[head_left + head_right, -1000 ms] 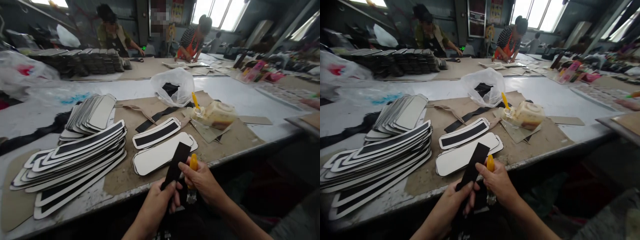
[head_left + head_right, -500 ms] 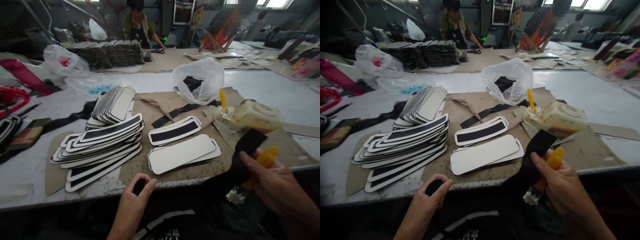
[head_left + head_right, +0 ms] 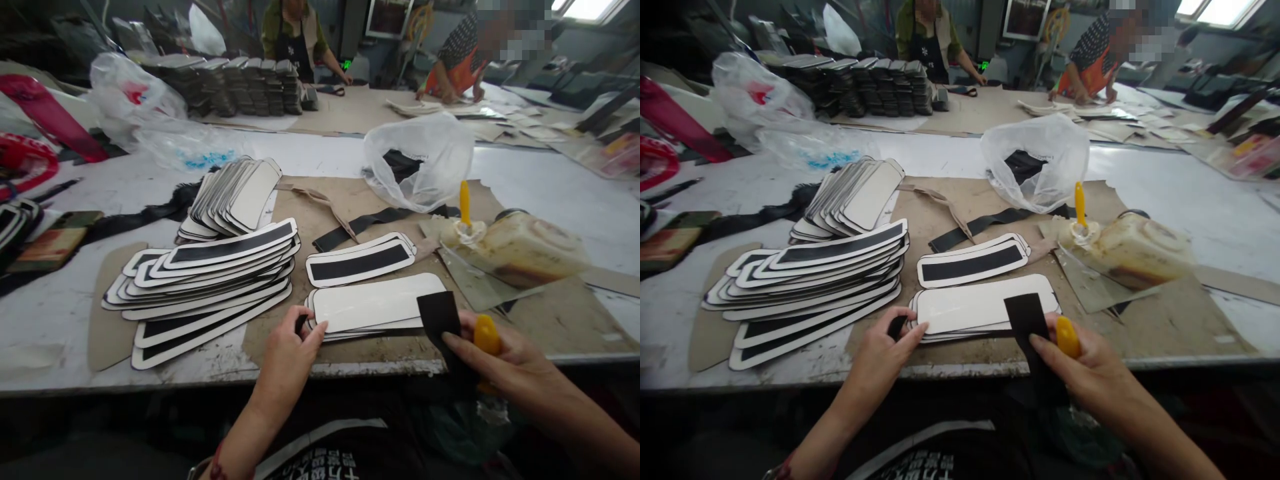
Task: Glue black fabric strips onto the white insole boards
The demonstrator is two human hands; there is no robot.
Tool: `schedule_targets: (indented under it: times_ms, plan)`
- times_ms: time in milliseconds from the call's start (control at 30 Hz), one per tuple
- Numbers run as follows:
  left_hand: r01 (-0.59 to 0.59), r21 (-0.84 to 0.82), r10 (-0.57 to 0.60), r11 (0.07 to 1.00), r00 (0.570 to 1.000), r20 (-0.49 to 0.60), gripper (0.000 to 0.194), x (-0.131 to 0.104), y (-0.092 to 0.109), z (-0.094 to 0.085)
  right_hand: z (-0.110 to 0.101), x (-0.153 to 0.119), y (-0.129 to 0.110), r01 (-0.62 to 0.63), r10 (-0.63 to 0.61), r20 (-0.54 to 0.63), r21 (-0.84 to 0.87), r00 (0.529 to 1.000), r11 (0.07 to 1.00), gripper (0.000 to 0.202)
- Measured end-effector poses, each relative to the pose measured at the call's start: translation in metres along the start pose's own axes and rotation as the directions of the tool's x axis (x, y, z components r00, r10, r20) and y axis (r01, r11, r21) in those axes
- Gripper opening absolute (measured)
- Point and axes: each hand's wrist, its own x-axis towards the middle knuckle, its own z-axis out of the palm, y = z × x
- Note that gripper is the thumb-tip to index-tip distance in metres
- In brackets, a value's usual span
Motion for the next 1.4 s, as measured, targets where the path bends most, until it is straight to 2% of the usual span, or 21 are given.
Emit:
schedule_targets:
  times_ms: [100,233,300,400,467,600,700,800,1000,1133,1200,1300,1400]
  plan:
    - [-0.012,-0.020,0.012,1.000,1.000,-0.007,0.019,0.004,0.000,0.004,0.006,0.006,-0.007,0.023,-0.014,0.089,-0.110,0.996,0.994,0.036]
    - [0.068,-0.152,-0.062,0.986,0.997,0.047,0.015,0.007,0.000,0.000,0.012,0.013,-0.028,0.066,-0.004,0.320,-0.181,0.947,0.981,0.037]
    - [0.121,-0.242,-0.090,0.963,0.987,0.132,0.015,0.007,0.000,-0.006,0.016,0.020,-0.042,0.105,-0.009,0.436,-0.197,0.900,0.975,0.036]
    - [0.167,-0.331,-0.095,0.929,0.970,0.223,0.016,0.007,0.001,-0.014,0.027,0.037,-0.061,0.166,0.017,0.599,-0.248,0.801,0.954,0.032]
    - [0.181,-0.358,-0.097,0.916,0.966,0.239,0.017,0.008,0.001,-0.017,0.037,0.051,-0.071,0.209,0.061,0.648,-0.332,0.759,0.920,0.033]
    - [0.228,-0.358,-0.139,0.905,0.956,0.258,0.017,0.010,-0.001,-0.019,0.061,0.079,-0.086,0.322,0.128,0.690,-0.483,0.712,0.814,0.037]
    - [0.252,-0.363,-0.147,0.897,0.945,0.293,0.017,0.012,-0.004,-0.019,0.076,0.093,-0.094,0.337,0.179,0.685,-0.547,0.706,0.766,0.037]
    - [0.258,-0.360,-0.140,0.896,0.936,0.323,0.017,0.013,-0.008,-0.021,0.087,0.101,-0.098,0.332,0.191,0.680,-0.560,0.708,0.759,0.036]
    - [0.255,-0.343,-0.122,0.904,0.923,0.365,0.018,0.016,-0.011,-0.024,0.097,0.107,-0.099,0.354,0.200,0.672,-0.591,0.713,0.725,0.034]
    - [0.226,-0.327,-0.103,0.918,0.929,0.356,0.017,0.019,-0.008,-0.025,0.099,0.107,-0.101,0.378,0.203,0.654,-0.631,0.729,0.677,0.033]
    - [0.220,-0.318,-0.106,0.922,0.934,0.340,0.023,0.021,-0.006,-0.024,0.099,0.107,-0.101,0.396,0.187,0.654,-0.634,0.733,0.664,0.033]
    - [0.234,-0.259,-0.156,0.937,0.945,0.288,0.034,0.024,-0.003,-0.021,0.101,0.109,-0.101,0.432,0.162,0.660,-0.637,0.734,0.639,0.033]
    - [0.219,-0.193,-0.172,0.956,0.957,0.234,0.032,0.028,-0.002,-0.017,0.103,0.110,-0.100,0.457,0.151,0.665,-0.642,0.731,0.616,0.033]
